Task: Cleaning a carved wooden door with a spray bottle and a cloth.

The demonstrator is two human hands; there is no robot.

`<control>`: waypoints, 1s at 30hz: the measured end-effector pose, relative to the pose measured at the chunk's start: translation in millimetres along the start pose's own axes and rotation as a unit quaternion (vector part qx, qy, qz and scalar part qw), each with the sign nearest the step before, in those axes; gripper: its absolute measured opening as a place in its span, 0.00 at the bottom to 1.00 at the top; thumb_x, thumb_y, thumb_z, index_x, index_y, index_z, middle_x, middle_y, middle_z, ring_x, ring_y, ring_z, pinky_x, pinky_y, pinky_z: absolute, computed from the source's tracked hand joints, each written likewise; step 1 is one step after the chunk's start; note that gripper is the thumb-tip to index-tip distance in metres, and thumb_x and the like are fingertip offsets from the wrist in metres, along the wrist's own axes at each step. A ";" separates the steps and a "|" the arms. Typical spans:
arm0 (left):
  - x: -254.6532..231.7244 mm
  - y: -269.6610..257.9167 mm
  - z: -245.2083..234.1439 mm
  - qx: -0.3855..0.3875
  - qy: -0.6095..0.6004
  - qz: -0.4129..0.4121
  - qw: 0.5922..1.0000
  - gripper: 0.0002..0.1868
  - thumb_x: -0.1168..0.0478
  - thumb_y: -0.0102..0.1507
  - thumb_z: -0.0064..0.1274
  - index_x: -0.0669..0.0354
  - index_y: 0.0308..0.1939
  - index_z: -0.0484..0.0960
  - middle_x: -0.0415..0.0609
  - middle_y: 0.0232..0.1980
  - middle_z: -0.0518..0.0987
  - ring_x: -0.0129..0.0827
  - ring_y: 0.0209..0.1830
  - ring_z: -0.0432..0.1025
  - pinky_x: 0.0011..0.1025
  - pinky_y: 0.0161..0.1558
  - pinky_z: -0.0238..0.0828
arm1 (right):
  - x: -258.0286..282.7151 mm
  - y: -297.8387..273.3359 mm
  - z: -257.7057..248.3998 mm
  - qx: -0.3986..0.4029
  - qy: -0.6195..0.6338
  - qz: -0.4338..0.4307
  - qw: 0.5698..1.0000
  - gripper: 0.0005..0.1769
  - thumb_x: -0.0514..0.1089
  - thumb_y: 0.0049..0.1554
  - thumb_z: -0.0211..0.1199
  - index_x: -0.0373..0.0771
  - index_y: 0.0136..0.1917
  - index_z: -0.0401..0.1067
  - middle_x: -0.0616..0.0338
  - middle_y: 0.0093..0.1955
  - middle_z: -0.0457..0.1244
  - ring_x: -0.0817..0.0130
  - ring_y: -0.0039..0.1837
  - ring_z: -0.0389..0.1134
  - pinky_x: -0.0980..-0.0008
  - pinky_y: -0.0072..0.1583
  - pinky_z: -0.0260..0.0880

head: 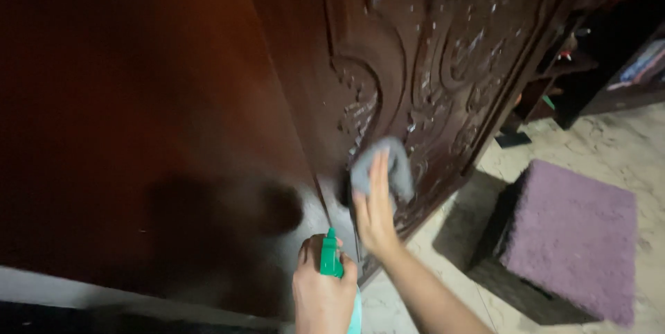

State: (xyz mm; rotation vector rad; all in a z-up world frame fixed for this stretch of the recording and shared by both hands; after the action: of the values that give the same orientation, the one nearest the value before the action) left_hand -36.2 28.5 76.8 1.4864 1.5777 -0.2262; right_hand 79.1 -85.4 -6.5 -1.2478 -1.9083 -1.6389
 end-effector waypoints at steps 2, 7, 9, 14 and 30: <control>8.9 -6.0 5.3 0.046 0.022 -0.078 0.996 0.12 0.67 0.53 0.57 0.60 0.40 0.79 0.56 0.41 0.81 0.58 0.40 0.77 0.49 0.40 0.75 | 41.4 47.2 -19.1 -0.038 0.016 -0.098 0.994 0.41 0.42 0.67 0.48 0.30 0.85 0.33 0.35 0.88 0.27 0.41 0.89 0.31 0.56 0.84 0.35; 50.0 -29.8 35.4 0.063 0.020 -0.058 0.996 0.17 0.64 0.52 0.61 0.61 0.44 0.76 0.58 0.43 0.79 0.58 0.43 0.75 0.48 0.43 0.75 | -23.7 2.3 15.3 -0.027 -0.037 -0.058 0.997 0.38 0.40 0.66 0.48 0.33 0.85 0.40 0.35 0.88 0.34 0.41 0.89 0.35 0.56 0.85 0.37; 57.9 -35.7 48.1 0.075 0.035 -0.057 0.995 0.21 0.63 0.52 0.63 0.62 0.46 0.75 0.60 0.45 0.77 0.60 0.45 0.74 0.49 0.43 0.74 | -56.6 -35.9 25.2 -0.019 -0.046 -0.015 0.999 0.38 0.38 0.63 0.47 0.33 0.83 0.43 0.34 0.87 0.37 0.42 0.88 0.36 0.55 0.83 0.38; 73.7 -56.4 80.2 0.163 0.090 -0.168 0.968 0.16 0.61 0.55 0.61 0.58 0.45 0.75 0.57 0.46 0.78 0.58 0.46 0.74 0.50 0.46 0.72 | -145.0 -126.8 4.8 -0.134 0.263 0.514 0.805 0.23 0.44 0.72 0.48 0.19 0.68 0.63 0.14 0.57 0.57 0.22 0.53 0.58 0.34 0.54 0.58; 188.6 -119.5 231.1 0.239 0.174 -0.186 0.937 0.25 0.51 0.56 0.65 0.59 0.49 0.72 0.61 0.45 0.79 0.60 0.40 0.76 0.51 0.41 0.76 | -187.5 -223.1 -52.0 -0.223 0.399 0.423 0.783 0.17 0.42 0.69 0.48 0.31 0.68 0.64 0.54 0.59 0.66 0.66 0.58 0.67 0.65 0.60 0.67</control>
State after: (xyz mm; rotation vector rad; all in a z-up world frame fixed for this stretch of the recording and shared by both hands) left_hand 2.5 -27.9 -237.2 1.6377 2.2067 -0.6292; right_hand -4.2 -197.0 -267.7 -1.0298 -0.3438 -1.6720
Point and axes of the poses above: each hand's wrist, its own y-axis towards the middle knuckle, its own z-axis out of the palm, x = y × z, the point moved 1 cm from there along y, towards the middle knuckle
